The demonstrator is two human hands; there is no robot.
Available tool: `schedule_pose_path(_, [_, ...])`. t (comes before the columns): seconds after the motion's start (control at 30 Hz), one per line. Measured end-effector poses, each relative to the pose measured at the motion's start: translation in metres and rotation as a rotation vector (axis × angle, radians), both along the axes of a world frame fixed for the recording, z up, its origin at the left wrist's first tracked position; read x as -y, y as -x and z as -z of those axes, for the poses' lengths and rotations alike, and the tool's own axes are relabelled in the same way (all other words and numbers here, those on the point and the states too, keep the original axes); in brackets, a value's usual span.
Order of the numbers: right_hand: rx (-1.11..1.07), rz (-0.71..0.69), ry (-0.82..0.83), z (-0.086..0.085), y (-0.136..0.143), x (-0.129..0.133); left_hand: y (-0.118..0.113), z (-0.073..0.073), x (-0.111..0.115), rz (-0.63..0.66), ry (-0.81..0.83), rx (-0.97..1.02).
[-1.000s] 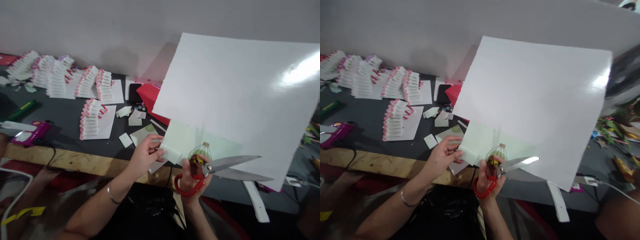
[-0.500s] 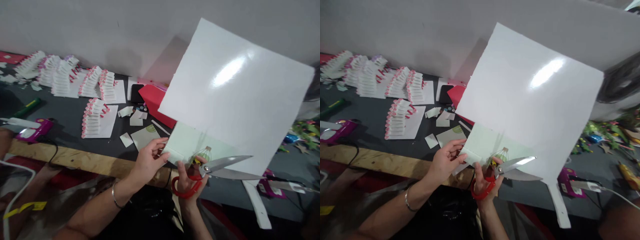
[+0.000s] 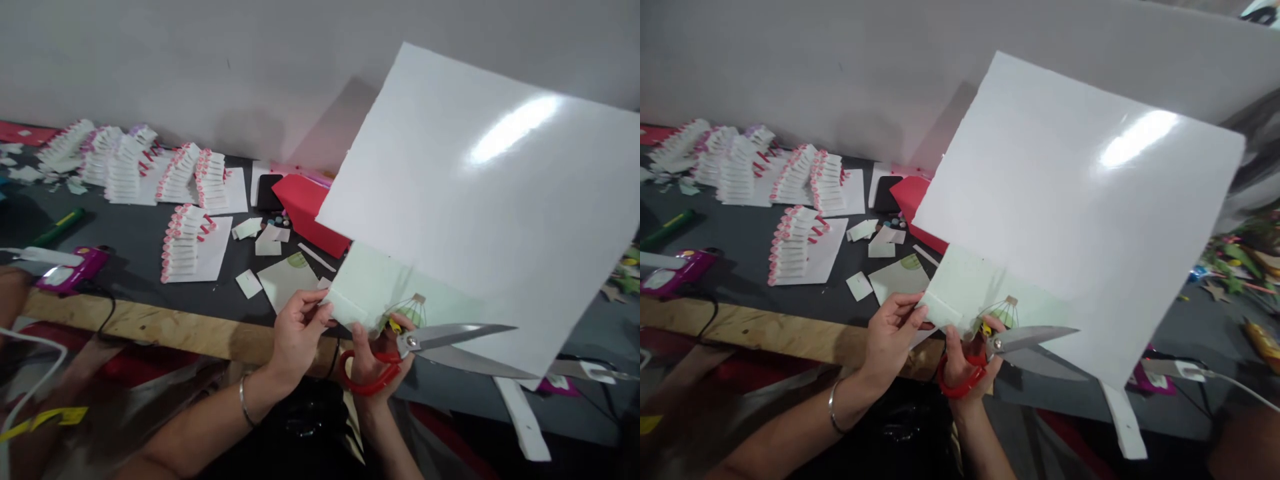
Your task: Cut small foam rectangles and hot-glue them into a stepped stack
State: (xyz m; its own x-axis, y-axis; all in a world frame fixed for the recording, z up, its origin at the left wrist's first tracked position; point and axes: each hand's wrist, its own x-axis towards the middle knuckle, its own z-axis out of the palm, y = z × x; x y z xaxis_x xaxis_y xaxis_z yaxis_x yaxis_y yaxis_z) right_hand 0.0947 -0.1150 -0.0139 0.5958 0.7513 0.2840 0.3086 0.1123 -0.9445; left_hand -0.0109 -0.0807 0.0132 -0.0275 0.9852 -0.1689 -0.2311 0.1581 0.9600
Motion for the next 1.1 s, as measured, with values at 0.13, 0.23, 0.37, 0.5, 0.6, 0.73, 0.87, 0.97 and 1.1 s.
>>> schedule_pose_path(0.13, [-0.051,-0.019,0.004,0.004,0.0,0.001,-0.001,-0.001,-0.001,-0.026,-0.013,-0.007])
schedule_pose_path(0.23, [-0.104,-0.002,0.018,0.008,0.001,-0.001,-0.002,0.001,-0.002,-0.036,-0.042,0.003])
schedule_pose_path(0.37, [-0.111,0.066,-0.02,0.013,0.003,-0.005,-0.007,0.004,-0.001,-0.06,-0.08,0.024])
schedule_pose_path(0.5, [-0.144,0.046,-0.058,0.016,0.003,-0.01,-0.011,0.007,-0.002,-0.057,-0.062,0.076])
schedule_pose_path(0.6, [-0.137,-0.012,-0.028,0.019,-0.002,-0.012,-0.011,0.011,-0.007,-0.051,-0.027,0.155])
schedule_pose_path(0.73, [-0.014,-0.188,-0.045,0.025,-0.033,-0.007,-0.002,0.014,-0.025,-0.141,-0.043,0.185])
schedule_pose_path(0.87, [0.357,-0.333,0.175,0.03,-0.086,0.006,0.018,0.013,-0.051,-0.238,-0.135,0.162])
schedule_pose_path(0.97, [0.607,-0.452,0.382,0.032,-0.116,0.008,0.033,0.008,-0.065,-0.301,-0.19,0.154])
schedule_pose_path(1.1, [0.779,-0.524,0.42,0.032,-0.127,-0.006,0.039,0.004,-0.067,-0.301,-0.211,0.156])
